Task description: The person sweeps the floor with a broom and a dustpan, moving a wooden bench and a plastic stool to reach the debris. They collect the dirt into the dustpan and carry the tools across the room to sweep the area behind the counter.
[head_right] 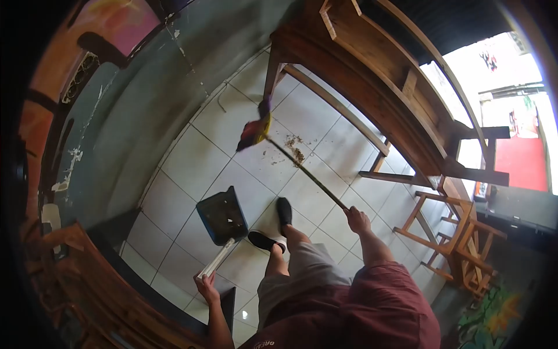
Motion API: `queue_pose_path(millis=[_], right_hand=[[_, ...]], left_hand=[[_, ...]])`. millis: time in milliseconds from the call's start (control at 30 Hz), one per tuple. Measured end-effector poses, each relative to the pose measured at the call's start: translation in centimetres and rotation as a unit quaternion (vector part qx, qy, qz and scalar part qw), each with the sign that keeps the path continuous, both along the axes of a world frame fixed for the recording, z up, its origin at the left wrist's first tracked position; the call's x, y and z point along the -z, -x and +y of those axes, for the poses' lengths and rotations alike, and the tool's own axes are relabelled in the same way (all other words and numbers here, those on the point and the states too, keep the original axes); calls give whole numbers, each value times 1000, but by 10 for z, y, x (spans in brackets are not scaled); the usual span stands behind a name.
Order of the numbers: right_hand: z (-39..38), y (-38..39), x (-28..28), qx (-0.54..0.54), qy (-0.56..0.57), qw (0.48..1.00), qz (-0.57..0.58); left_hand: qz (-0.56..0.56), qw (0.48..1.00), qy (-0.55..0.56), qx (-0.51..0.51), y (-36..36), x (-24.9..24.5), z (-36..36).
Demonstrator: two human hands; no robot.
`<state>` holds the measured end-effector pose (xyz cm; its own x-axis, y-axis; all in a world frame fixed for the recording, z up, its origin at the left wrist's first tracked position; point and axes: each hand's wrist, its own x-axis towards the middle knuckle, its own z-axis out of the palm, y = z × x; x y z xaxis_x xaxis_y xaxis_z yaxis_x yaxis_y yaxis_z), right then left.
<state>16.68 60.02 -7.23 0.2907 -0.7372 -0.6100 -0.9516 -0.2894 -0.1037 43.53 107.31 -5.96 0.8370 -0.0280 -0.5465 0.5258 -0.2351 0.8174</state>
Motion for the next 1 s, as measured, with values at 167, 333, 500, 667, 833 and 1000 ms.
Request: queue_pose_path(millis=[167,333,500,667,833,1000], right_hand=[[14,47,36,59,-5,998,-5],[-4,74,97,12,-9,998,-68],[-79,-18,196,-106,43,976,-183],[-110,-55,184,86,-72,988,-104],[-38,126,135,82,-128,988,26],[-25,176,77,57,-158,985,44]], left_hand=[[51,998,-32,11,51,7,-19],[70,995,-62,32,92,8,-62],[95,988,-90,79,109,15,-103],[96,985,-92,111,92,-3,-136],[71,985,-63,147,87,-3,-167],[44,982,-83,165,89,8,-183]])
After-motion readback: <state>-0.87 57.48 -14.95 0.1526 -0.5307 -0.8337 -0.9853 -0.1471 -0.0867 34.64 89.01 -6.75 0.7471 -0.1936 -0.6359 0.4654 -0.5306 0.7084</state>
